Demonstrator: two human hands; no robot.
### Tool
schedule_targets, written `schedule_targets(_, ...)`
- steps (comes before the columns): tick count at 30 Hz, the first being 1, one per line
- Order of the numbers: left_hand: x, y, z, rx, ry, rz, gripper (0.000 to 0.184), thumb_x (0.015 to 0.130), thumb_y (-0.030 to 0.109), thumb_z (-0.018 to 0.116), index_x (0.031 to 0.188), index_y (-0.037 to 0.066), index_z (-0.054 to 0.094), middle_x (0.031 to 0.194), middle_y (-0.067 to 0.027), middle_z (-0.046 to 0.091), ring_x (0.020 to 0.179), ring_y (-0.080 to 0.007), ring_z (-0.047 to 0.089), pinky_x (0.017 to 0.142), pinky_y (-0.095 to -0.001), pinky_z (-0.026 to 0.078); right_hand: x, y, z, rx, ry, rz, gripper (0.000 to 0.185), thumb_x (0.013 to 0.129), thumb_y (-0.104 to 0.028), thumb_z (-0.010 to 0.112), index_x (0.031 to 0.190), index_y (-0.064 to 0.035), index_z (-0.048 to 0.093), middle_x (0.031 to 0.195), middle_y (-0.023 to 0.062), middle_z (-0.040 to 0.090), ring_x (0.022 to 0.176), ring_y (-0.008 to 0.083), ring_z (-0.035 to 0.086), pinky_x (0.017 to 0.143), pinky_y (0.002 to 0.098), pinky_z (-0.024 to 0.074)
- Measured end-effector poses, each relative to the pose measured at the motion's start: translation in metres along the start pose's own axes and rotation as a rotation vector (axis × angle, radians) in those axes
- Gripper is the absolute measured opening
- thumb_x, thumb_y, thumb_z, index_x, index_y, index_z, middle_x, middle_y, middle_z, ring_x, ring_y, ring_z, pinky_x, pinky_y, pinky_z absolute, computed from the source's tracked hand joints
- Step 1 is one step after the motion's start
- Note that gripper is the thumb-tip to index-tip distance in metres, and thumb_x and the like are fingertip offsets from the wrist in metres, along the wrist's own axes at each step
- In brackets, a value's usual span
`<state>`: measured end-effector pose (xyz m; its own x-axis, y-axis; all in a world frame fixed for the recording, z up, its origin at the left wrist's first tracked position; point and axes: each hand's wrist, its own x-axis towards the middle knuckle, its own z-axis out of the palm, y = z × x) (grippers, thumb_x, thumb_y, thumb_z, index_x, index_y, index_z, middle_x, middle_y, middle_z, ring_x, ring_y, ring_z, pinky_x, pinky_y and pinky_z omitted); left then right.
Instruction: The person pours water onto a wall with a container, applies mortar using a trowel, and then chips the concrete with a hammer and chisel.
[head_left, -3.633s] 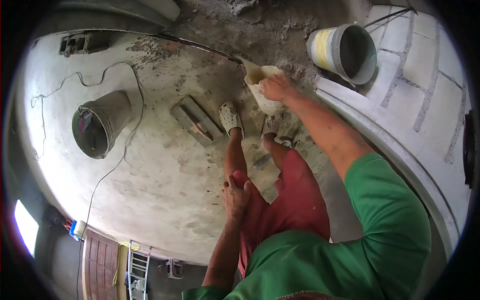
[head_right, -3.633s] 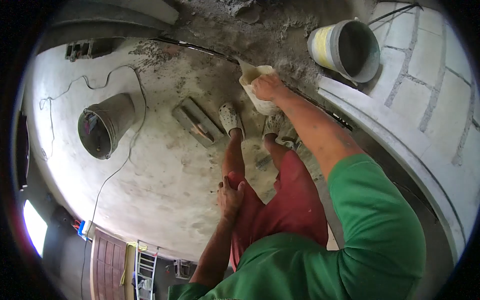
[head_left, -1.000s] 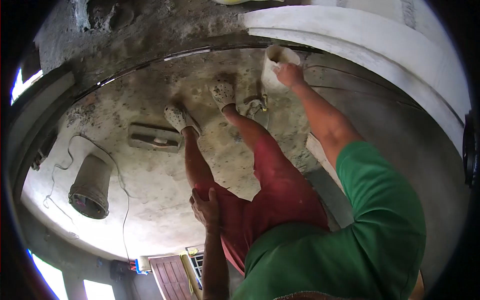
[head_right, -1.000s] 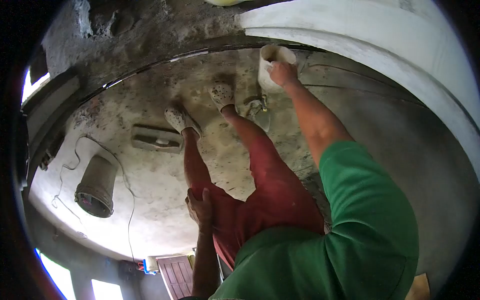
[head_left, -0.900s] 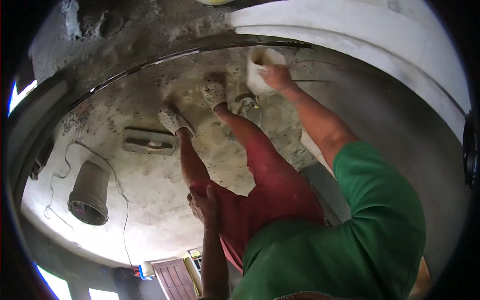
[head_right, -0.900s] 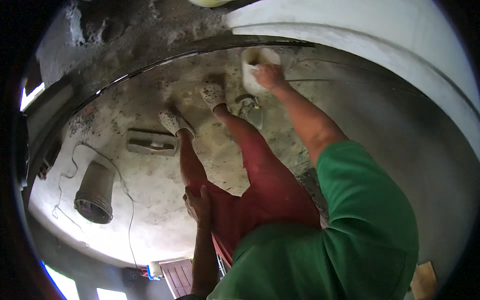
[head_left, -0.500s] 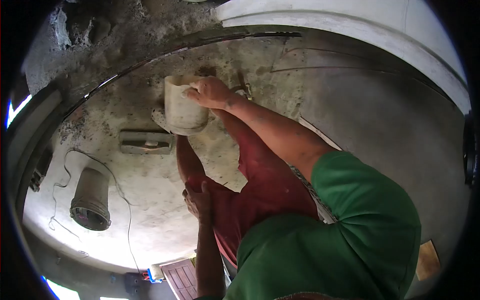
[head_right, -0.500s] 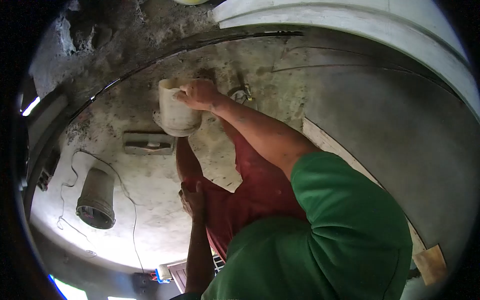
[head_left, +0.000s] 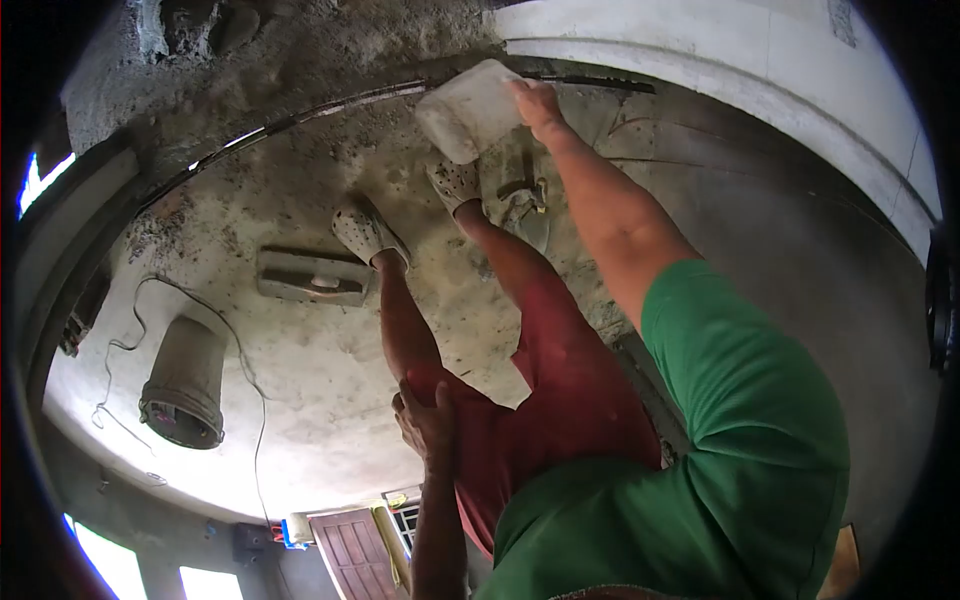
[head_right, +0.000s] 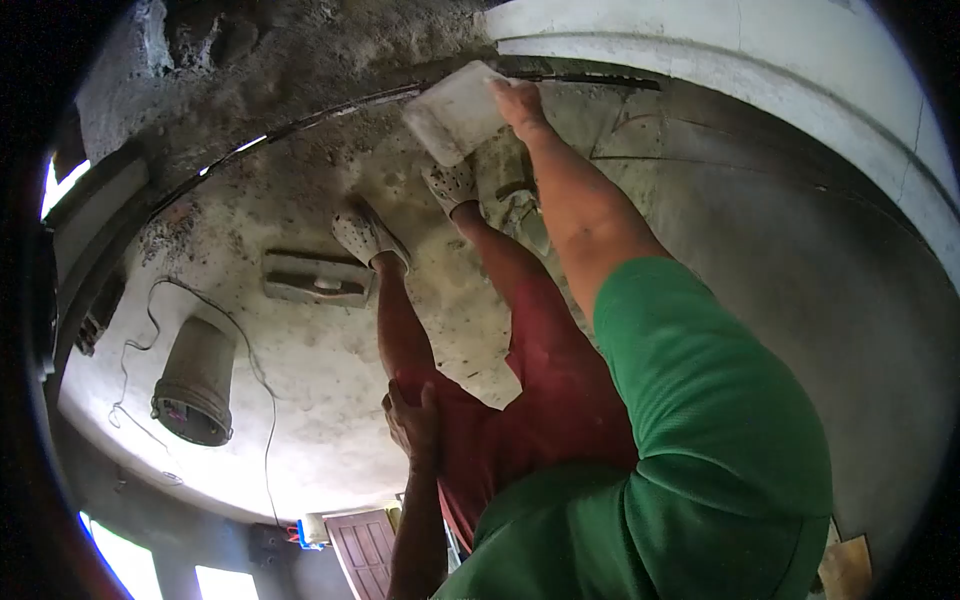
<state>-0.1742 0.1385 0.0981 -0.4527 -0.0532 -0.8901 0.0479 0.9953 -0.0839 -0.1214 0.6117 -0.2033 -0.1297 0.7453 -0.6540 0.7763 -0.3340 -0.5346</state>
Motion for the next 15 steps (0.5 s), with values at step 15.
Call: schedule_targets(15, 0.018, 0.01, -0.09, -0.081, -0.038, -0.004, 0.075, 0.082, 0.048, 0.073, 0.143, 0.012, 0.047, 0.127, -0.0238, 0.057, 0.117, -0.0422, 0.057, 0.096, -0.0524, 0.047, -0.187, -0.248, -0.091, -0.472, 0.386, -0.539, 0.042, 0.094, -0.038, 0.06, 0.085, 0.0024, 0.064, 0.07, 0.0256, 0.06, 0.064, 0.0414, 0.06, 0.061, 0.05, 0.0454)
